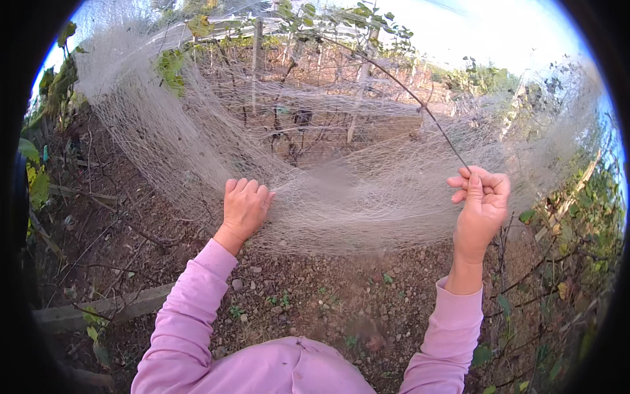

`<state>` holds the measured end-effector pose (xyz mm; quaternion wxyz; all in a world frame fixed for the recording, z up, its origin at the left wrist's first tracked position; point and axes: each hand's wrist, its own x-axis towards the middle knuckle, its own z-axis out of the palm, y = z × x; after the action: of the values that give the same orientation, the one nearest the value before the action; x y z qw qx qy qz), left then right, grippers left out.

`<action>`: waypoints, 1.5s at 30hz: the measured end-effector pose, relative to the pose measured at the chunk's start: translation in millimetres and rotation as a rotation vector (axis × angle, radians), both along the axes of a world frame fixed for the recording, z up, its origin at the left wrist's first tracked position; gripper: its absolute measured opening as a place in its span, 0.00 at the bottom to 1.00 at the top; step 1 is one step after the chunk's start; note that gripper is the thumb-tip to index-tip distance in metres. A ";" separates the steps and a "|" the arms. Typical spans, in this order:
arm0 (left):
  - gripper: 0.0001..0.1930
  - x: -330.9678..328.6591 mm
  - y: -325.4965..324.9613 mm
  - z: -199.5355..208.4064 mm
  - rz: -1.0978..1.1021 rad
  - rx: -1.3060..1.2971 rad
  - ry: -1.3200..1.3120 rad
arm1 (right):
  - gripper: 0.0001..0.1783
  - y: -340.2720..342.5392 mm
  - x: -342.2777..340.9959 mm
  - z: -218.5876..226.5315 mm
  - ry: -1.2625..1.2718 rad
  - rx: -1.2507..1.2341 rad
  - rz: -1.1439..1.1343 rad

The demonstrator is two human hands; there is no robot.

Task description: The person repairs a large white net by hand in an outdoor vineyard. They repeatedly pull, align, and tie sections of the net to mend tears and secure it to nearby supports.

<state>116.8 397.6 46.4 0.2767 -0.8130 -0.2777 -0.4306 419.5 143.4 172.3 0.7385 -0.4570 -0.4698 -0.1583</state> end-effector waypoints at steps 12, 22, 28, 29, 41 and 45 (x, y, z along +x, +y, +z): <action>0.13 22.4 27.9 -23.6 0.052 -0.021 0.013 | 0.03 -81.9 -40.6 -89.0 -0.238 -0.131 -0.282; 0.13 21.7 19.9 -26.6 0.102 -0.033 0.033 | 0.14 -17.3 -72.9 -14.0 -0.281 0.521 0.180; 0.12 15.9 20.6 -27.6 0.103 -0.048 0.049 | 0.15 -23.3 -62.8 -5.7 -0.040 0.411 1.022; 0.12 16.1 22.6 -28.1 0.107 -0.057 0.047 | 0.16 -21.3 -57.9 -18.8 -0.038 0.358 0.848; 0.12 43.8 57.5 -45.5 0.119 -0.062 0.112 | 0.12 -41.1 -21.4 -148.3 0.700 0.286 1.036; 0.12 37.8 71.7 -50.8 0.125 -0.088 0.095 | 0.14 -47.6 -21.6 -145.9 0.742 0.250 0.982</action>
<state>154.7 469.3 -4.5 0.2799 -0.8250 -0.3329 -0.3609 398.0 95.8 26.4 0.8868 -0.1227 -0.3154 0.3146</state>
